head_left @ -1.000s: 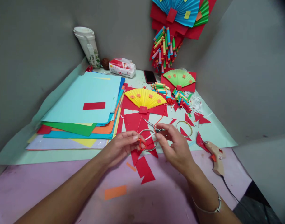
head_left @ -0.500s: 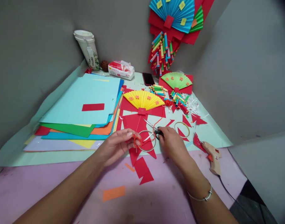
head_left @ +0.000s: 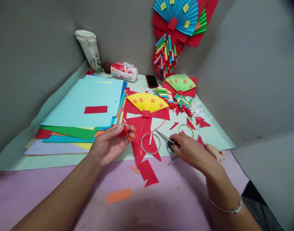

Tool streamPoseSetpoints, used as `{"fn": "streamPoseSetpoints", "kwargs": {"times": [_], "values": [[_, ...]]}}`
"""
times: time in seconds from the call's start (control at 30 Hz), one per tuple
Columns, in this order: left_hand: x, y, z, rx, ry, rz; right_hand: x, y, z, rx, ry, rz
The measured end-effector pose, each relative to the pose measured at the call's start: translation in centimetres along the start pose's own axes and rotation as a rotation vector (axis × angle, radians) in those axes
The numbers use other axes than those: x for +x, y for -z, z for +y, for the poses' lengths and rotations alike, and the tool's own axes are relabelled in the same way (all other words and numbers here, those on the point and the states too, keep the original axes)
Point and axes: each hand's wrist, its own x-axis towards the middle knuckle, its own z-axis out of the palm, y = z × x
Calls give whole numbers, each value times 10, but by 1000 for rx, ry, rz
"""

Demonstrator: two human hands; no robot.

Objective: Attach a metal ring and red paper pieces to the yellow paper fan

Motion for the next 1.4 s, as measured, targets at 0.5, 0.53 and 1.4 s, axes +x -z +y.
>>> {"fn": "streamPoseSetpoints", "kwargs": {"times": [0.5,0.53,1.4], "values": [[0,-1,-11,20,50,-23,-53,-7,18,1383,-268,2],[0,-1,-12,31,48,-33,-50,-6,12,1393,-293,12],[4,8,-26,160,144,-133,-7,-26,-32,1683,-355,410]]}}
